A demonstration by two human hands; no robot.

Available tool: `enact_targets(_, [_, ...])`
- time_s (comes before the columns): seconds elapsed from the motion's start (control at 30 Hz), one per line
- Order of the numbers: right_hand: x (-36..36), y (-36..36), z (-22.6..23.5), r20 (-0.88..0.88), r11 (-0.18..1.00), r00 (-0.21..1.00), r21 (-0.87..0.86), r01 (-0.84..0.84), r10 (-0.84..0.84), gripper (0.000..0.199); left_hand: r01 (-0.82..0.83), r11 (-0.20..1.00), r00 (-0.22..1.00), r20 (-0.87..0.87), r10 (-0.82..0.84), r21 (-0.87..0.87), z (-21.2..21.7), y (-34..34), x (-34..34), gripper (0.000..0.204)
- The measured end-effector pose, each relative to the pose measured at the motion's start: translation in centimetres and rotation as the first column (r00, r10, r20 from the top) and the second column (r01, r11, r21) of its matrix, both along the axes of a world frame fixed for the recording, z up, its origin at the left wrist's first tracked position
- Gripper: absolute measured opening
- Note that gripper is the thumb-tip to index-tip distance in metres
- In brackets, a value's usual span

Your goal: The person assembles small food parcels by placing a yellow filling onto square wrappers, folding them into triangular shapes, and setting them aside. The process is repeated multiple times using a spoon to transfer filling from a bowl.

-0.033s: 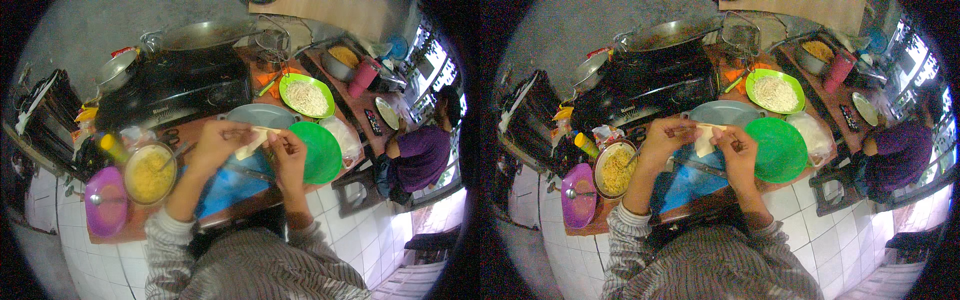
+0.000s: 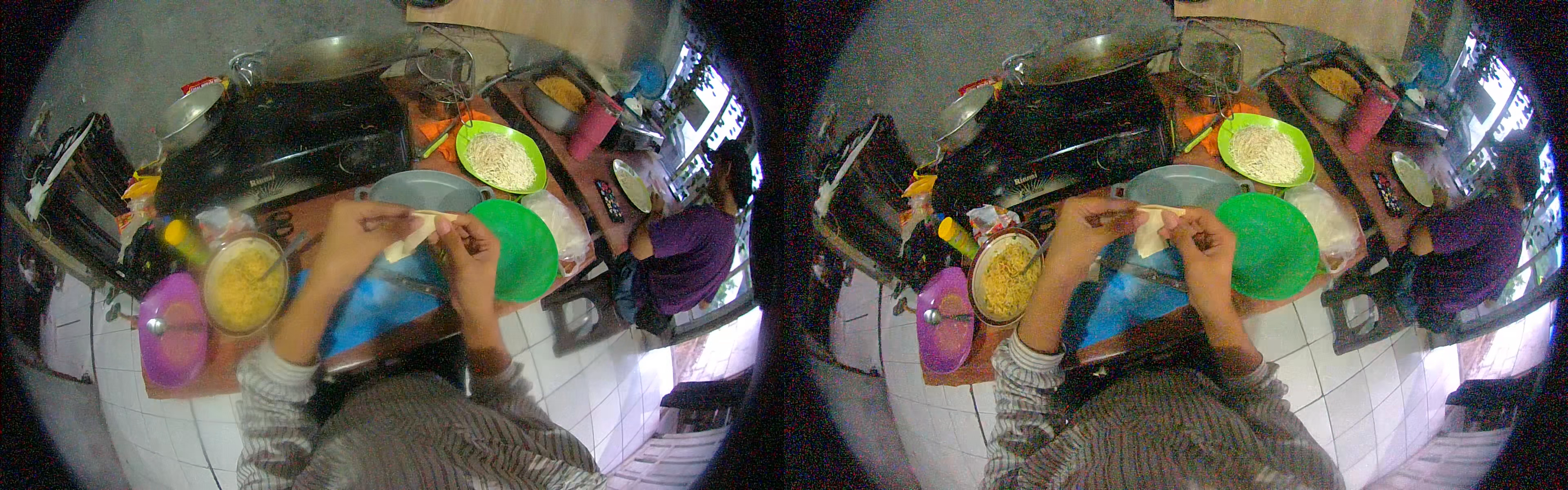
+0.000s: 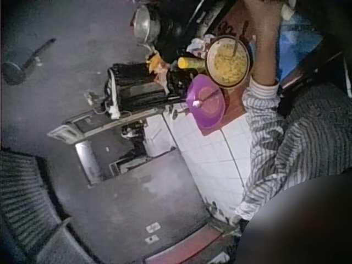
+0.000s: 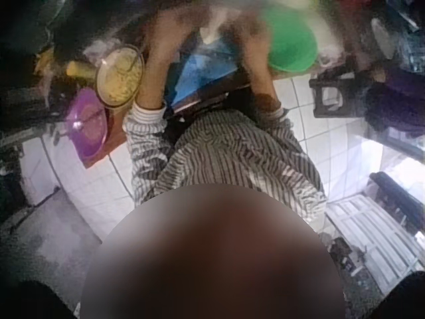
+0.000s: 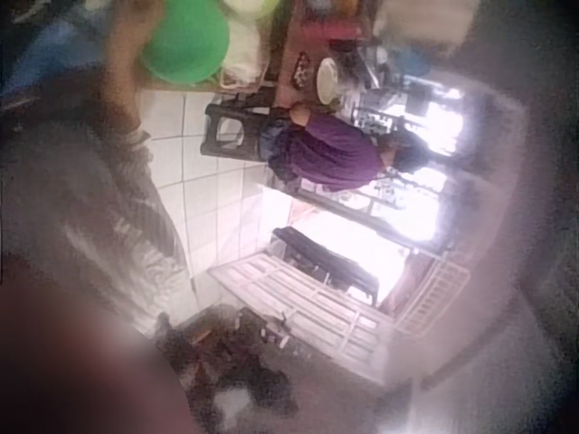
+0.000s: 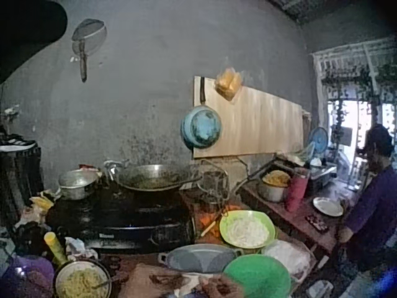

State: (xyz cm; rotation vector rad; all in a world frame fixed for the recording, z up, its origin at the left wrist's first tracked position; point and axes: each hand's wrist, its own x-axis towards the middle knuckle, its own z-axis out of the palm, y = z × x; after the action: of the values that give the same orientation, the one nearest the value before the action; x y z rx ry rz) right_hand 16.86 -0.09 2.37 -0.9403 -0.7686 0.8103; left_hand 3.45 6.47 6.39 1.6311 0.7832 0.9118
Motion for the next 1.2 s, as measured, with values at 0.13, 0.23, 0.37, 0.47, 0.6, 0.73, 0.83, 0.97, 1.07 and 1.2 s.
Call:
enact_targets(0.13, [0.0, 0.0, -0.1, 0.017, 0.999, 1.000, 0.037, -0.026, 0.025, 0.011, -0.033, 0.993, 0.996, -0.073, 0.042, 0.113, 0.1, -0.3, -0.1, 0.014])
enact_targets(0.23, [0.1, -0.1, -0.3, 0.074, 0.998, 0.996, 0.041, -0.049, 0.046, 0.010, -0.017, 0.980, 0.997, -0.066, 0.030, 0.199, -0.1, -0.3, -0.4, 0.014])
enact_targets(0.37, [-0.2, -0.3, -0.4, 0.118, 0.996, 0.992, 0.074, -0.044, 0.035, 0.009, -0.019, 0.985, 0.995, -0.096, 0.036, 0.173, -0.4, -0.8, -1.1, 0.017])
enact_targets(0.47, [-0.7, -0.6, -0.5, 0.109, 0.995, 0.994, 0.093, -0.043, 0.033, 0.010, -0.020, 0.957, 0.997, -0.069, 0.042, 0.288, -0.1, -1.2, -1.3, 0.017])
enact_targets(0.6, [-1.1, -0.6, -0.8, 0.059, 0.995, 0.997, 0.092, -0.046, 0.041, 0.011, -0.058, 0.985, 0.998, 0.006, 0.058, 0.163, 0.3, -1.8, -1.5, 0.017])
enact_targets(0.73, [-1.3, -0.3, -1.1, 0.032, 0.993, 0.994, 0.067, -0.102, 0.100, 0.017, -0.091, 0.996, 0.996, -0.015, 0.091, -0.013, 0.2, -1.9, -1.8, 0.012])
enact_targets(0.83, [-0.7, 0.0, -0.9, 0.089, 0.988, 0.984, 0.008, -0.154, 0.153, 0.024, -0.137, 0.990, 0.990, 0.007, 0.137, -0.021, -0.2, -1.2, -1.8, 0.012])
enact_targets(0.97, [0.5, -0.6, -0.2, 0.042, 0.992, 0.991, -0.002, -0.126, 0.126, 0.029, -0.152, 0.988, 0.986, 0.071, 0.152, -0.007, -1.3, 0.0, -2.6, 0.013])
enact_targets(1.07, [1.3, -1.4, -0.3, 0.020, 0.998, 0.999, 0.048, -0.039, 0.039, 0.024, -0.143, 0.989, 0.986, -0.079, 0.145, 0.028, -3.4, 1.7, -2.6, 0.016])
enact_targets(1.2, [2.3, -2.7, -1.4, 0.265, 0.997, 0.962, -0.023, 0.068, -0.059, 0.018, -0.023, 0.992, 0.963, -0.263, 0.055, 0.126, -7.6, 4.7, -1.3, 0.017])
